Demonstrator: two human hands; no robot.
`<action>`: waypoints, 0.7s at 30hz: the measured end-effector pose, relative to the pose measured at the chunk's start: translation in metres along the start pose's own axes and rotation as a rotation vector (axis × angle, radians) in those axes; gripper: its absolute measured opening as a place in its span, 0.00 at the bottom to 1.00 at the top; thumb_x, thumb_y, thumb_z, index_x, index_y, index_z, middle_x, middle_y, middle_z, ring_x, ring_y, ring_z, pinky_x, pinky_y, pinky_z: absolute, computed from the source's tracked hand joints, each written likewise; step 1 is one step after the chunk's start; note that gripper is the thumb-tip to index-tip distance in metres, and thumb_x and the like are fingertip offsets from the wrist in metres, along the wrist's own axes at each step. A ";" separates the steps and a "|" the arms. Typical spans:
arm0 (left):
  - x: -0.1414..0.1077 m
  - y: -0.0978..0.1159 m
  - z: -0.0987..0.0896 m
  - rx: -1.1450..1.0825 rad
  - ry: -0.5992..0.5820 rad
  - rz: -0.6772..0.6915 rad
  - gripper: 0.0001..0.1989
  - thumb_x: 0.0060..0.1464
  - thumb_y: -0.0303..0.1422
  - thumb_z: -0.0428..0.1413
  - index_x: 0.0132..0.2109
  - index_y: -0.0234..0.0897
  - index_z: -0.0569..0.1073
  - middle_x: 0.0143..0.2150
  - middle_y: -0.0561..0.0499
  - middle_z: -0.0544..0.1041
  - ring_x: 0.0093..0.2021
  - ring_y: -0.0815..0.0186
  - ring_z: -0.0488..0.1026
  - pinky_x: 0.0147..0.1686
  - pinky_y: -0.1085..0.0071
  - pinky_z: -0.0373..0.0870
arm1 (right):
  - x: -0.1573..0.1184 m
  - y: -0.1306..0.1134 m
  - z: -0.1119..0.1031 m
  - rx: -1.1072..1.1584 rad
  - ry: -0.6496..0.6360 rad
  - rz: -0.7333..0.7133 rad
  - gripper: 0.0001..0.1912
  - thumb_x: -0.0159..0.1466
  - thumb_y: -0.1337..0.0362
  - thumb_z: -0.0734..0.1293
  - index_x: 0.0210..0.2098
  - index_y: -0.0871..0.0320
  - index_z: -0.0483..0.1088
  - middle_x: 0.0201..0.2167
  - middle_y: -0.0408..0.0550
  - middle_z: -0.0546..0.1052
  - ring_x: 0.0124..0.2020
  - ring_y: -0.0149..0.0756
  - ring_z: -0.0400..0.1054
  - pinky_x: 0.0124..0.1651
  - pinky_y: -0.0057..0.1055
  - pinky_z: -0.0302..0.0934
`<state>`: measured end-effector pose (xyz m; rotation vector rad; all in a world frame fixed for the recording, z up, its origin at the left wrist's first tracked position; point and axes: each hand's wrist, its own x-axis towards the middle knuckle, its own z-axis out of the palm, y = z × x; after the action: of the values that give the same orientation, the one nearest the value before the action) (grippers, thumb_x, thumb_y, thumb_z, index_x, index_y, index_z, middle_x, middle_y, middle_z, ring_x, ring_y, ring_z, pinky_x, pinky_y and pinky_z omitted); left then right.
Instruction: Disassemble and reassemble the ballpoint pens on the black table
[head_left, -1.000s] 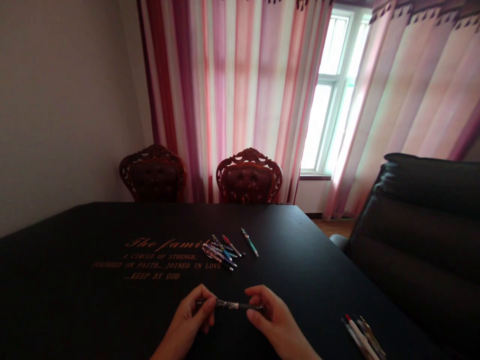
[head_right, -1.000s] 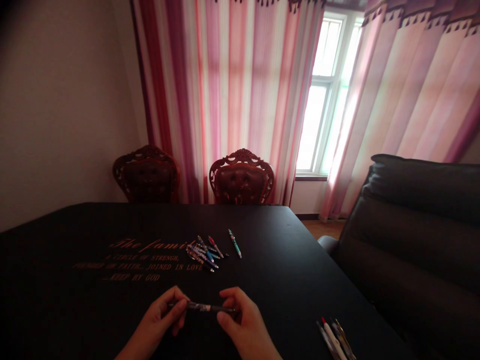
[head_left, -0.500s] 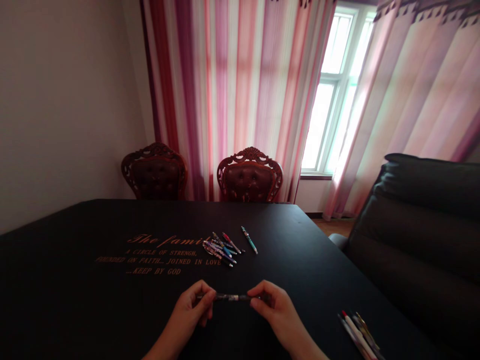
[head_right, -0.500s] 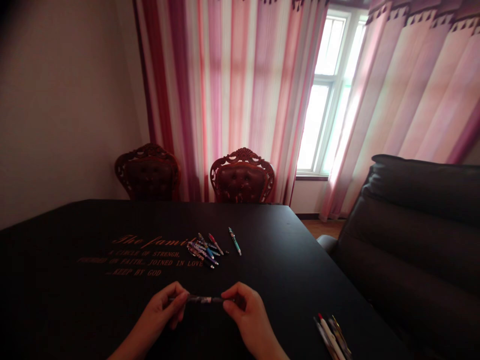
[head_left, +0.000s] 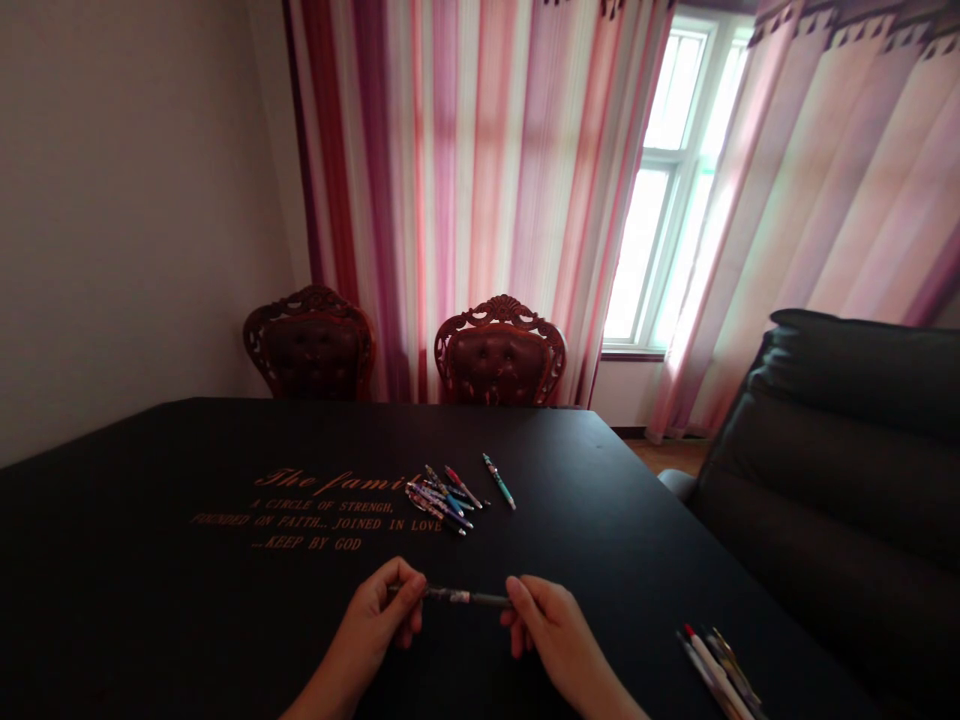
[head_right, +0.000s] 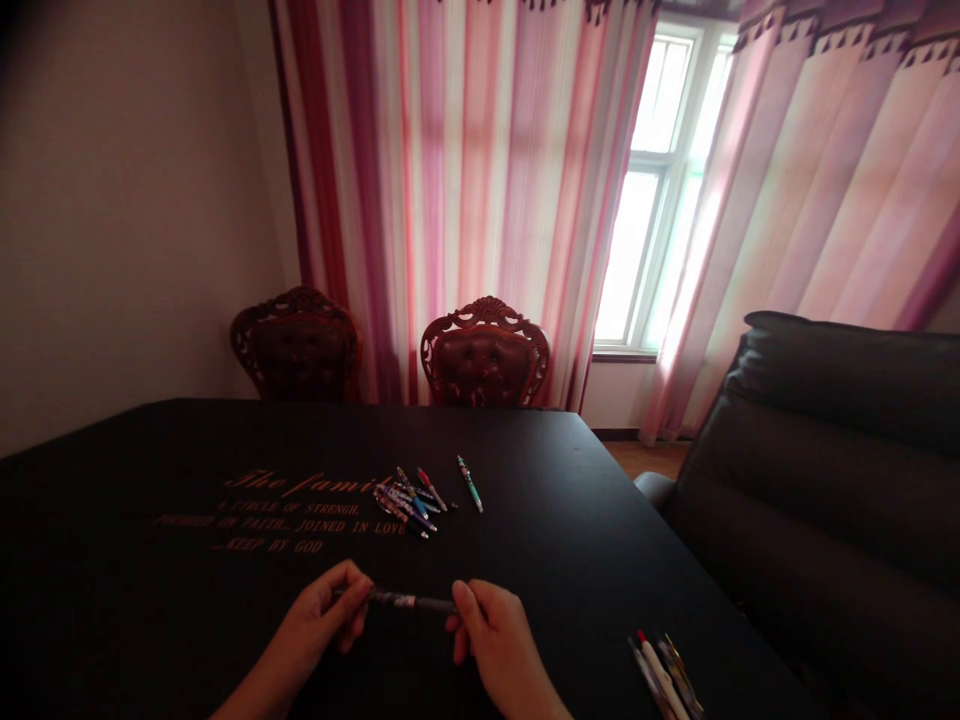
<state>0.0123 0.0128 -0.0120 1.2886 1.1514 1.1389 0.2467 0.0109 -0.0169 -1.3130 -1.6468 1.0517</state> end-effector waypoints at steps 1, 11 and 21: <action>0.000 -0.001 0.000 -0.002 0.002 -0.003 0.22 0.50 0.52 0.58 0.27 0.37 0.66 0.18 0.59 0.70 0.17 0.73 0.62 0.19 0.77 0.56 | 0.000 0.000 -0.001 -0.018 -0.003 -0.014 0.28 0.66 0.44 0.56 0.23 0.59 0.70 0.17 0.44 0.73 0.23 0.33 0.68 0.30 0.27 0.58; -0.001 0.004 -0.001 0.000 0.040 -0.017 0.23 0.47 0.54 0.58 0.27 0.38 0.66 0.18 0.59 0.70 0.16 0.72 0.63 0.19 0.77 0.55 | -0.001 -0.005 -0.003 -0.063 -0.009 -0.042 0.22 0.67 0.51 0.58 0.28 0.59 0.74 0.22 0.44 0.76 0.27 0.34 0.68 0.32 0.27 0.57; 0.004 -0.003 -0.002 -0.026 0.047 -0.093 0.24 0.47 0.55 0.57 0.25 0.38 0.64 0.16 0.60 0.69 0.14 0.75 0.60 0.16 0.79 0.51 | -0.001 -0.012 -0.010 -0.164 0.058 -0.077 0.08 0.61 0.62 0.67 0.27 0.57 0.74 0.25 0.42 0.75 0.29 0.35 0.66 0.33 0.28 0.55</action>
<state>0.0103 0.0167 -0.0153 1.1818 1.2147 1.1176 0.2521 0.0093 -0.0018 -1.3604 -1.7556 0.8407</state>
